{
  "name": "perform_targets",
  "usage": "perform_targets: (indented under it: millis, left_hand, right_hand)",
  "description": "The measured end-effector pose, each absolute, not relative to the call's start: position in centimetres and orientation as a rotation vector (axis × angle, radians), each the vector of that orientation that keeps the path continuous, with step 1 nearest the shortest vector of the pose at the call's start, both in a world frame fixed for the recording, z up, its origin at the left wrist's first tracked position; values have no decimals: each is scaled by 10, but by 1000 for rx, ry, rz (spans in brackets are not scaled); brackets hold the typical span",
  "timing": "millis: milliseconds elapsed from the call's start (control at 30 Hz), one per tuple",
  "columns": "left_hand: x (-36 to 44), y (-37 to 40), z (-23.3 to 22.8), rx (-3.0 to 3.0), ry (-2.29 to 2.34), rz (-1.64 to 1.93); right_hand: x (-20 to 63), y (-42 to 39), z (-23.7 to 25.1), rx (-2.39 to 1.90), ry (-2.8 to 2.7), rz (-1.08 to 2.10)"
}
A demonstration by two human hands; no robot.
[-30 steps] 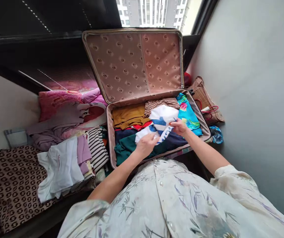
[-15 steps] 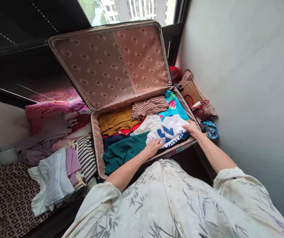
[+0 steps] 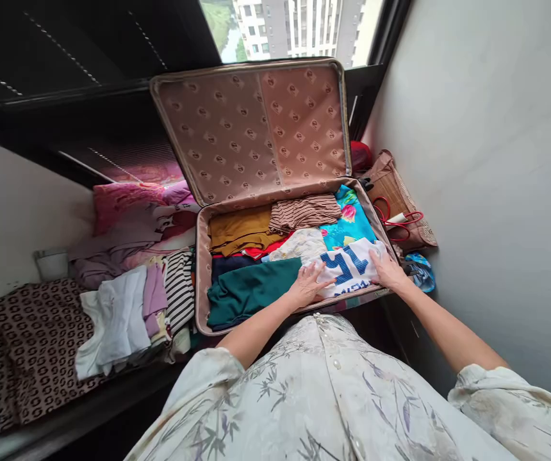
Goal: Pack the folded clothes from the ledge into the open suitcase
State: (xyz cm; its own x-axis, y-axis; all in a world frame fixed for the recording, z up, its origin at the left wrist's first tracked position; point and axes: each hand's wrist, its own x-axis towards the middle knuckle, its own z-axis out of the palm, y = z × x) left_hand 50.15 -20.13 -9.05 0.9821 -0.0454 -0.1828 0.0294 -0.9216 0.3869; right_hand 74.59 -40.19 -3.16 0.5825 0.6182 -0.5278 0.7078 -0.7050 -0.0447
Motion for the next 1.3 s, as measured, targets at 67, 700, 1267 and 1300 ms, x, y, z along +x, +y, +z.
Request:
perform_targets:
  millis: [67,700,1267,1300]
  left_hand:
    - [504,-204,-103,2756,35,-328]
    - [193,-61,-48,2017,2060,440]
    - [57,36,-48,1913,2052,-83]
    - [54,40,-43,1921,2039,-84]
  right_hand:
    - [750,-396,-44,2606,1103,-904]
    - [693,-340,-81,2495,1901,-642]
    - [520,-192,-56,2145,2146,-855]
    - [514,-190,-54,2145,2148,-880]
